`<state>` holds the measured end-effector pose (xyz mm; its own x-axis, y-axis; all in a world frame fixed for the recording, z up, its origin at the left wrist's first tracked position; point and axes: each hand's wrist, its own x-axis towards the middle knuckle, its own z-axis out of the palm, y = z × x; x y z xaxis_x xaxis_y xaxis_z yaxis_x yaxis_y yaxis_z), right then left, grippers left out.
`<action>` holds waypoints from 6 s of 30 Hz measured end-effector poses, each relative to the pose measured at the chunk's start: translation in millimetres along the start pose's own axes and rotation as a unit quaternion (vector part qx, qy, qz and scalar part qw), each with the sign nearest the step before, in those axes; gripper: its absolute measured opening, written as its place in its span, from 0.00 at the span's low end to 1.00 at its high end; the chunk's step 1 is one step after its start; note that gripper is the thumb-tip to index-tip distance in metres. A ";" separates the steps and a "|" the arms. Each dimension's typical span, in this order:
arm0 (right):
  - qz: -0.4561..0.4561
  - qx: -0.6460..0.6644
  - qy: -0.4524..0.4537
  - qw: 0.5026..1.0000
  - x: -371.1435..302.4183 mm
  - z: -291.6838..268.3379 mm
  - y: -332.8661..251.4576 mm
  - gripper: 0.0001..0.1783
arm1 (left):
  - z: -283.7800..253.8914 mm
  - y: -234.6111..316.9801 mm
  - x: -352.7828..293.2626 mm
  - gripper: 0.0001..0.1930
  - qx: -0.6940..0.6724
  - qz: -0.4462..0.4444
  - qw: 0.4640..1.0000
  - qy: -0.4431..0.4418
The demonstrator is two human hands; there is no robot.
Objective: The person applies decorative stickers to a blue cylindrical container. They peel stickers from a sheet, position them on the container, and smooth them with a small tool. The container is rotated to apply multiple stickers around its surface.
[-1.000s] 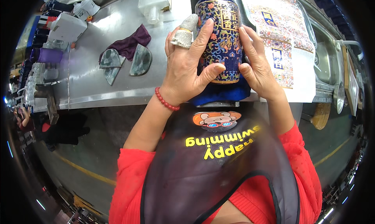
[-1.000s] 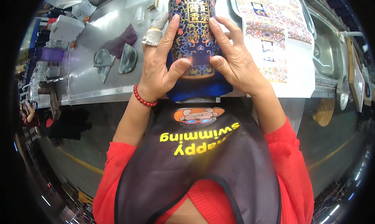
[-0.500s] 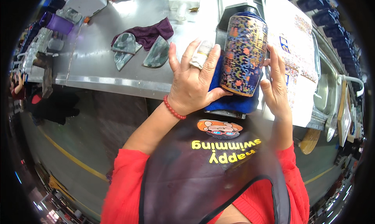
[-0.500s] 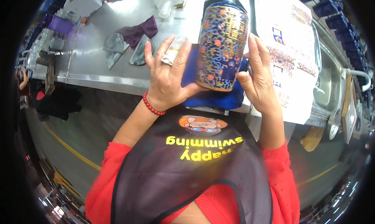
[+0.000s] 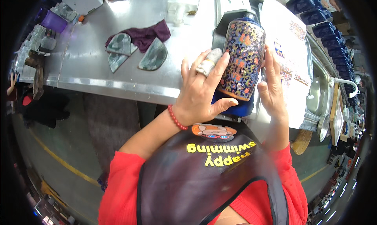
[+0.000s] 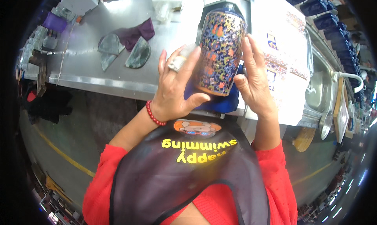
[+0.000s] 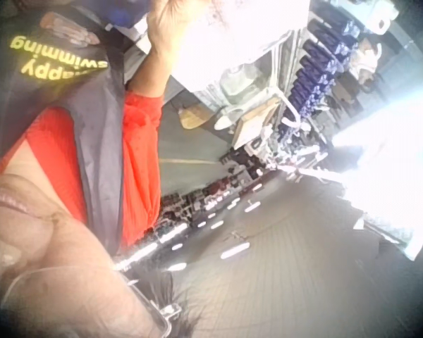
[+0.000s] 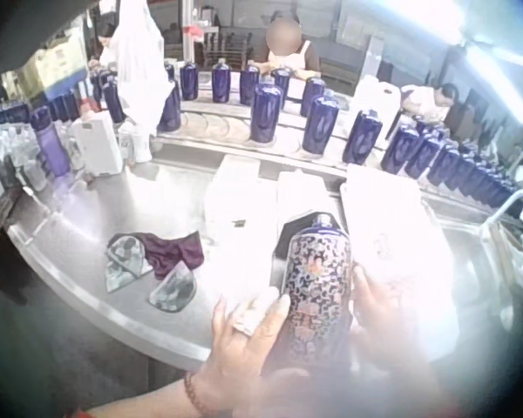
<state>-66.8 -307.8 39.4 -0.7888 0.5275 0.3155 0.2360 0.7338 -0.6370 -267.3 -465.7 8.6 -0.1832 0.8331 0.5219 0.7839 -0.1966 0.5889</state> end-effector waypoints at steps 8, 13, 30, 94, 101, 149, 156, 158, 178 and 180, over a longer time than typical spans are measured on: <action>-0.005 0.029 -0.009 1.000 7.5 3.4 1.8 0.48 | 0.0 27.2 13.1 0.34 0.029 -0.010 1.000 -0.003; -0.003 0.015 -0.014 1.000 8.6 2.5 9.2 0.49 | 3.3 29.8 14.1 0.37 0.022 -0.028 0.999 -0.023; 0.000 0.046 -0.040 0.998 10.7 -3.5 21.3 0.51 | 5.6 37.9 18.8 0.40 0.023 -0.026 0.999 -0.029; -0.011 -0.051 -0.019 0.998 54.6 -22.4 -5.6 0.39 | 4.2 -8.9 83.8 0.38 -0.017 -0.003 1.000 0.002; -0.017 -0.051 -0.008 0.999 53.7 -21.5 -4.9 0.39 | 4.5 -10.7 83.8 0.38 -0.026 0.003 1.000 0.003; -0.021 -0.037 -0.010 0.999 52.4 -23.3 -6.9 0.40 | 5.6 -12.9 82.6 0.37 -0.066 0.006 0.997 0.031; -0.001 0.004 -0.023 1.000 24.8 -26.0 -5.7 0.44 | -7.6 -14.9 53.9 0.37 -0.101 0.006 0.995 -0.026; -0.001 0.006 -0.036 0.999 15.3 -24.1 -6.5 0.46 | -8.0 -15.7 49.0 0.39 -0.091 0.024 0.995 -0.031; 0.009 0.019 -0.058 0.998 -0.6 -10.1 -4.6 0.56 | 4.5 -26.6 49.1 0.32 -0.114 0.074 0.991 -0.011; 0.005 0.019 -0.058 0.998 0.1 -10.2 -4.6 0.57 | 4.4 -26.6 48.9 0.33 -0.112 0.078 0.991 -0.008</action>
<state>-62.2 -306.8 49.5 -0.8478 0.4798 0.2259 0.2243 0.7105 -0.6670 -294.4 -417.4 15.8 -0.0590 0.7908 0.6092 0.6504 -0.4325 0.6244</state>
